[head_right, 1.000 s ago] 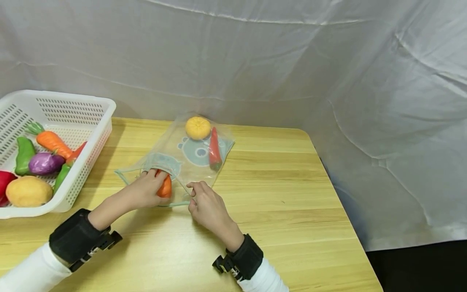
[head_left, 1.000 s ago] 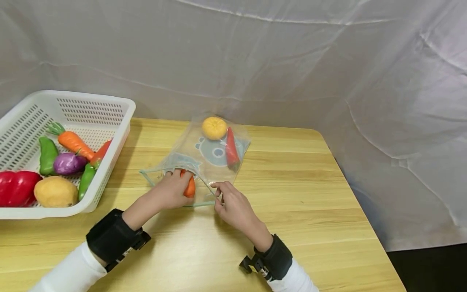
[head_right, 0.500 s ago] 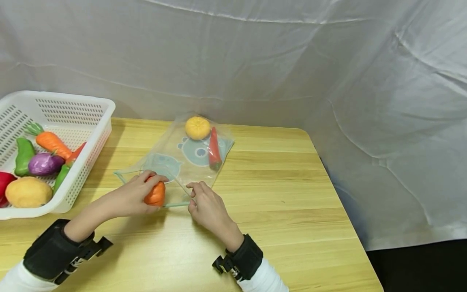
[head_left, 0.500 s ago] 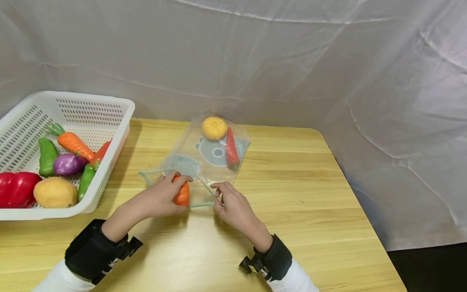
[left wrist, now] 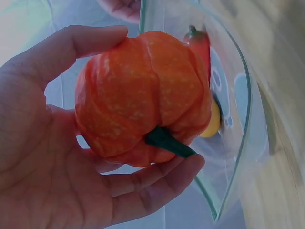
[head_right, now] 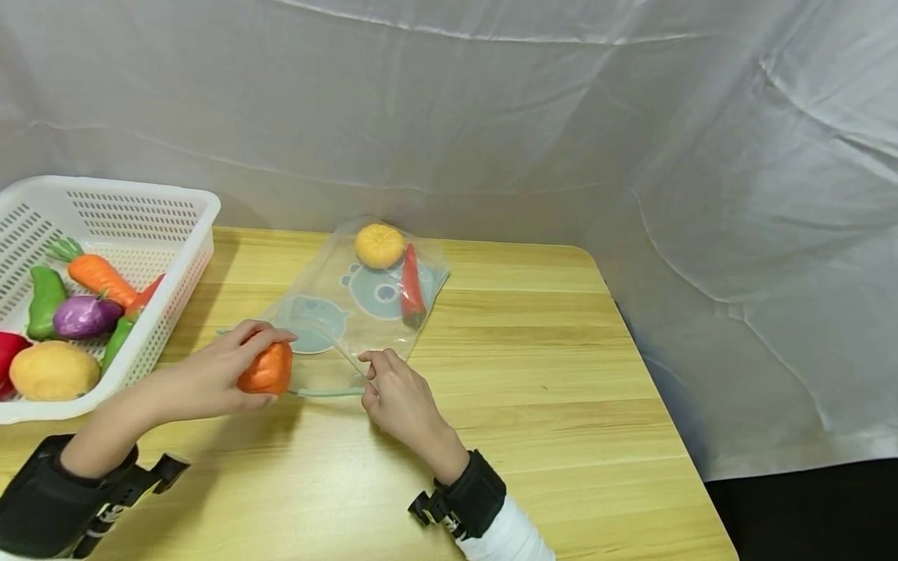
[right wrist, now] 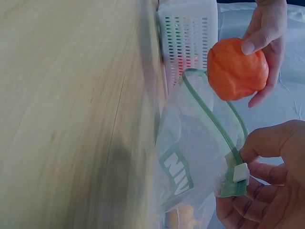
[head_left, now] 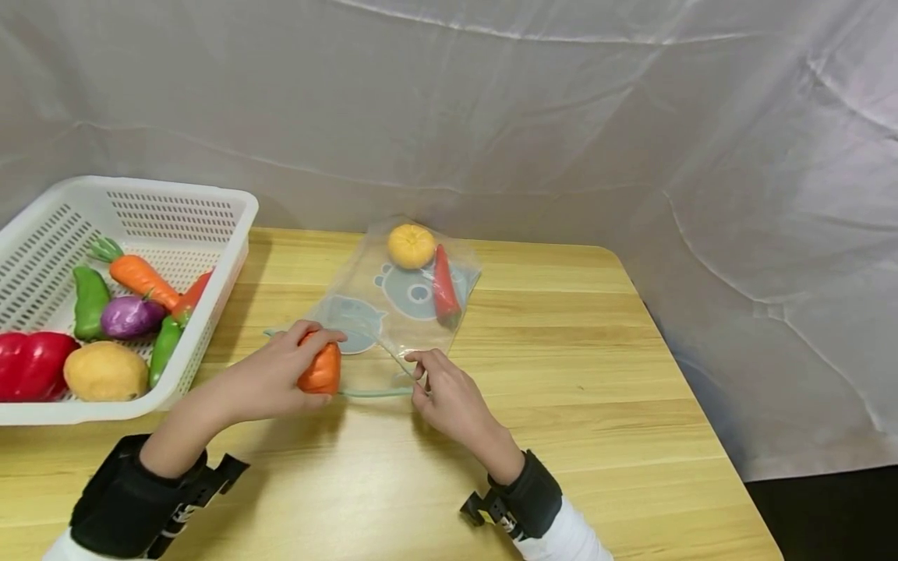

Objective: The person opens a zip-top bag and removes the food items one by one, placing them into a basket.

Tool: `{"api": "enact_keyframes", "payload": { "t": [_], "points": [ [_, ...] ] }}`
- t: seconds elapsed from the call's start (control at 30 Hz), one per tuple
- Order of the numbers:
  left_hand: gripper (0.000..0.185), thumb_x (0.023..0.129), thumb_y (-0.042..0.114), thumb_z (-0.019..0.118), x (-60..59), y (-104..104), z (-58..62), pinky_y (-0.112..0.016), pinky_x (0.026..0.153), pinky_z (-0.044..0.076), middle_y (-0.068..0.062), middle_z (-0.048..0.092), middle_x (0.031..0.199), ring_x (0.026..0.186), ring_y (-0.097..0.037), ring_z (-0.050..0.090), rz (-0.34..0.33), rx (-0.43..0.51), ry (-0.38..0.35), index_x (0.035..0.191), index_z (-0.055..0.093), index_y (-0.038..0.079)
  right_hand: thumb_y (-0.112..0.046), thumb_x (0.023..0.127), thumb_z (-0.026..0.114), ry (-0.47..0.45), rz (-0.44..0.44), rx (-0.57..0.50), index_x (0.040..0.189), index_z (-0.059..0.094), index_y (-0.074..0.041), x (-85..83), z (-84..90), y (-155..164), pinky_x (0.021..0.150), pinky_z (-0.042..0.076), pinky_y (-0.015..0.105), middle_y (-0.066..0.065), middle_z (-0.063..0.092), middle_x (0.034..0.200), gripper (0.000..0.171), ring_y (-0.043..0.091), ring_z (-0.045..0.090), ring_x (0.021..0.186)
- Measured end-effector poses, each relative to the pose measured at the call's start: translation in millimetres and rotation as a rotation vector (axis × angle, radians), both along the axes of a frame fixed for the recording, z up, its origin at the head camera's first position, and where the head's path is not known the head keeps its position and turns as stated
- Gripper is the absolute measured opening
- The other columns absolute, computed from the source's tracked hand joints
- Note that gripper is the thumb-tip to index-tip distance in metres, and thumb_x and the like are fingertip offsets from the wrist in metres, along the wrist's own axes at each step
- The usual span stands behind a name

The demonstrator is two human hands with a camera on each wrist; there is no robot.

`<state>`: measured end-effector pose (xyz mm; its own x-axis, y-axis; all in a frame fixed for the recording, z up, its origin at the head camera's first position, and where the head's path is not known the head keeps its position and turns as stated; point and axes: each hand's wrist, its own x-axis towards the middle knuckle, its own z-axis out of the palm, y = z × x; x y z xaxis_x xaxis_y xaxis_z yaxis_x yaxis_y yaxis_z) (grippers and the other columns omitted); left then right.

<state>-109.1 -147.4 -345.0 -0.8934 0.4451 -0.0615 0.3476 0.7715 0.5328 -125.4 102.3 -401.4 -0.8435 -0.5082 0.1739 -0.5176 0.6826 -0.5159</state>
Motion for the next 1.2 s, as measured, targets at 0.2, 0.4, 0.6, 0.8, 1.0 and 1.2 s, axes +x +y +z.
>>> {"api": "enact_keyframes", "payload": {
  "t": [0.2, 0.4, 0.6, 0.8, 1.0, 1.2],
  "points": [
    [0.072, 0.073, 0.031, 0.076, 3.6, -14.8, 1.9, -0.036, 0.068, 0.052, -0.021, 0.044, 0.124, 0.095, -0.029, 0.054, -0.003, -0.002, 0.028, 0.134, 0.043, 0.011, -0.002, 0.082, 0.06, -0.005, 0.001, 0.003, 0.119, 0.056, -0.005, 0.4, 0.4, 0.3, 0.056, 0.039, 0.015, 0.001, 0.055, 0.091, 0.038, 0.009, 0.051, 0.069],
    [0.075, 0.075, 0.037, 0.075, 8.3, -30.8, 8.9, -0.038, 0.067, 0.053, -0.02, 0.045, 0.122, 0.095, -0.03, 0.056, 0.048, -0.007, 0.043, 0.136, 0.039, 0.013, -0.002, 0.082, 0.06, -0.004, 0.002, 0.007, 0.119, 0.056, -0.005, 0.1, 1.0, 0.5, 0.055, 0.039, 0.015, 0.001, 0.056, 0.091, 0.038, 0.008, 0.05, 0.068],
    [0.077, 0.074, 0.037, 0.077, 10.1, -43.4, 13.9, -0.047, 0.071, 0.053, -0.021, 0.046, 0.121, 0.099, -0.034, 0.056, 0.093, -0.017, 0.102, 0.136, 0.039, 0.011, -0.002, 0.082, 0.06, 0.003, 0.005, 0.01, 0.119, 0.056, -0.003, -0.7, 1.3, 1.0, 0.055, 0.039, 0.015, 0.001, 0.056, 0.091, 0.038, 0.011, 0.052, 0.069],
    [0.078, 0.071, 0.03, 0.08, 11.2, -54.9, 14.7, -0.054, 0.073, 0.052, -0.023, 0.046, 0.12, 0.096, -0.036, 0.056, 0.141, -0.005, 0.17, 0.135, 0.04, 0.009, -0.003, 0.083, 0.061, 0.009, -0.001, 0.019, 0.119, 0.056, -0.004, -0.7, 2.0, 1.0, 0.056, 0.039, 0.015, 0.001, 0.056, 0.091, 0.037, 0.012, 0.053, 0.07],
    [0.08, 0.071, 0.027, 0.08, 11.3, -68.0, 13.9, -0.065, 0.079, 0.044, -0.027, 0.041, 0.127, 0.106, -0.046, 0.05, 0.218, 0.027, 0.213, 0.137, 0.038, 0.009, -0.003, 0.082, 0.061, 0.011, -0.005, 0.026, 0.119, 0.056, -0.004, 0.0, 2.4, 1.2, 0.055, 0.039, 0.014, 0.001, 0.056, 0.09, 0.037, 0.01, 0.052, 0.069],
    [0.081, 0.073, 0.02, 0.078, 10.0, -84.3, 10.2, -0.07, 0.076, 0.04, -0.034, 0.033, 0.128, 0.101, -0.049, 0.045, 0.313, 0.072, 0.207, 0.139, 0.033, 0.004, -0.003, 0.082, 0.061, 0.013, -0.003, 0.025, 0.119, 0.056, -0.004, 0.2, 1.6, 1.3, 0.055, 0.039, 0.014, 0.001, 0.055, 0.09, 0.037, 0.009, 0.05, 0.069]
  ]
}}
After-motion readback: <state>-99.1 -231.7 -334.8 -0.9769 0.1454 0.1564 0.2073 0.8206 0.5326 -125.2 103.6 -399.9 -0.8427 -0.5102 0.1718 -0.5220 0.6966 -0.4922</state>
